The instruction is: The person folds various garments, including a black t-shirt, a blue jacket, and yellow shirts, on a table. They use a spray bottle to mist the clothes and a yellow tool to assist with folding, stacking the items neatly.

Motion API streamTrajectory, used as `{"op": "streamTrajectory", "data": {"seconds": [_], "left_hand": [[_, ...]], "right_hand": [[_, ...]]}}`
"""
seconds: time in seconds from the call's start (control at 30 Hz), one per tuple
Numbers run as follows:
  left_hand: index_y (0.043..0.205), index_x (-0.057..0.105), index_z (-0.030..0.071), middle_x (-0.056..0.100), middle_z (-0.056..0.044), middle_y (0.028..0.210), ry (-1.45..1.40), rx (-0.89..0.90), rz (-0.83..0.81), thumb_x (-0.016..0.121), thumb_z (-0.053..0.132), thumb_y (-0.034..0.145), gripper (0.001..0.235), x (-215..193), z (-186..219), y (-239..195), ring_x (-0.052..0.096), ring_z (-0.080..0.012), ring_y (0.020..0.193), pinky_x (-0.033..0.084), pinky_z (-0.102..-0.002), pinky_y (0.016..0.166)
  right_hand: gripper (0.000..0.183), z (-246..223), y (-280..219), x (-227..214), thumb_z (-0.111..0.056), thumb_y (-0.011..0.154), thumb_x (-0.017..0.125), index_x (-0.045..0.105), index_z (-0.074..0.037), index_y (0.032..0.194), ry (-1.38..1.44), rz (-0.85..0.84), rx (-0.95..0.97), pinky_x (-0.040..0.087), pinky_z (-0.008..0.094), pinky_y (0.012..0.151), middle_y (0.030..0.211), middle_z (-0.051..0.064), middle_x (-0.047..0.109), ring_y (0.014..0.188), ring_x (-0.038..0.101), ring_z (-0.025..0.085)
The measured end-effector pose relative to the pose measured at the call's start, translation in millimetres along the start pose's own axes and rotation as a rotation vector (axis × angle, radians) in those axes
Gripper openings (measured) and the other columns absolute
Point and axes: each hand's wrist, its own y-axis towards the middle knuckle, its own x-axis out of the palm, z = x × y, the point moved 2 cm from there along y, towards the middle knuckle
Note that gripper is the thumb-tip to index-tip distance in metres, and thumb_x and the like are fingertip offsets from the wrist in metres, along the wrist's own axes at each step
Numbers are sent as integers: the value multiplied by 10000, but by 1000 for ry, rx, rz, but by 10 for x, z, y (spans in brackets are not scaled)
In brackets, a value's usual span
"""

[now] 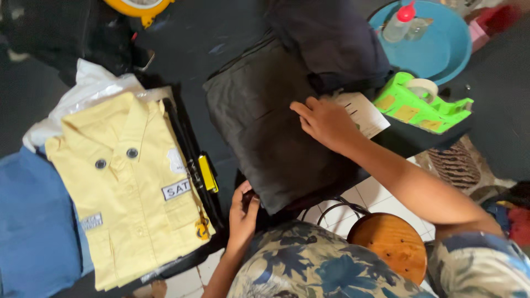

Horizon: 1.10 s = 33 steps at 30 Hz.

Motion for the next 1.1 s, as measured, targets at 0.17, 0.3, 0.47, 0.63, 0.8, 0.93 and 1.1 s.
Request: {"op": "streamTrajectory", "data": {"seconds": [0.17,0.3,0.47,0.63,0.8,0.93,1.1], "left_hand": [[1391,539,25,601,-128,1270,391,226,116,647,27,925,479,-79,425,-91,576,-209,1161,463,-331,1005],[1329,587,36,621,-134,1345,444,372,36,626,21,939,392,-77,813,54,604,-245,1211,464,-350,1052],[1285,649,57,689,-113,1257,489,300,-79,646,65,923,361,182,1273,408,672,-236,1076,520,-327,975],[1295,631,39,660,-152,1317,687,525,-377,685,125,913,395,814,1630,872,639,-321,1218,505,-379,1029],[1466,496,42,483,-179,1535,1034,897,-585,754,312,877,697,1834,1521,1834,404,-382,1462,307,-519,1202],[1593,206,85,247,-182,1619,1756,594,-692,814,515,754,1122,2538,1071,2750,194,-362,1506,193,-603,1177],[1624,287,179,383,-247,1575,1844,526,-749,781,225,812,952,2618,583,3297,545,-474,1248,534,-516,893]], "right_hand": [[492,72,-155,-113,-257,925,670,549,-197,1397,213,-109,62,531,451,648,985,132,620,843,649,341],[584,151,-551,-189,-268,943,681,476,-168,1482,500,-183,87,544,415,760,1170,160,658,956,670,340],[659,519,-698,-198,-322,925,701,430,-158,1502,786,-244,428,530,337,789,1071,118,696,890,681,211],[654,801,-1146,-138,-280,935,704,453,-137,1522,892,-13,542,522,332,804,1040,91,656,889,610,190],[655,1057,-1566,-54,-126,926,701,434,-90,1522,848,161,580,474,316,947,1183,84,632,1073,614,184],[687,1165,-1743,90,-84,899,686,416,-112,1530,972,133,822,519,291,872,971,45,666,951,664,163],[703,1186,-1893,268,-57,884,673,401,-115,1529,1028,144,836,517,276,674,931,43,656,784,620,129]]}}
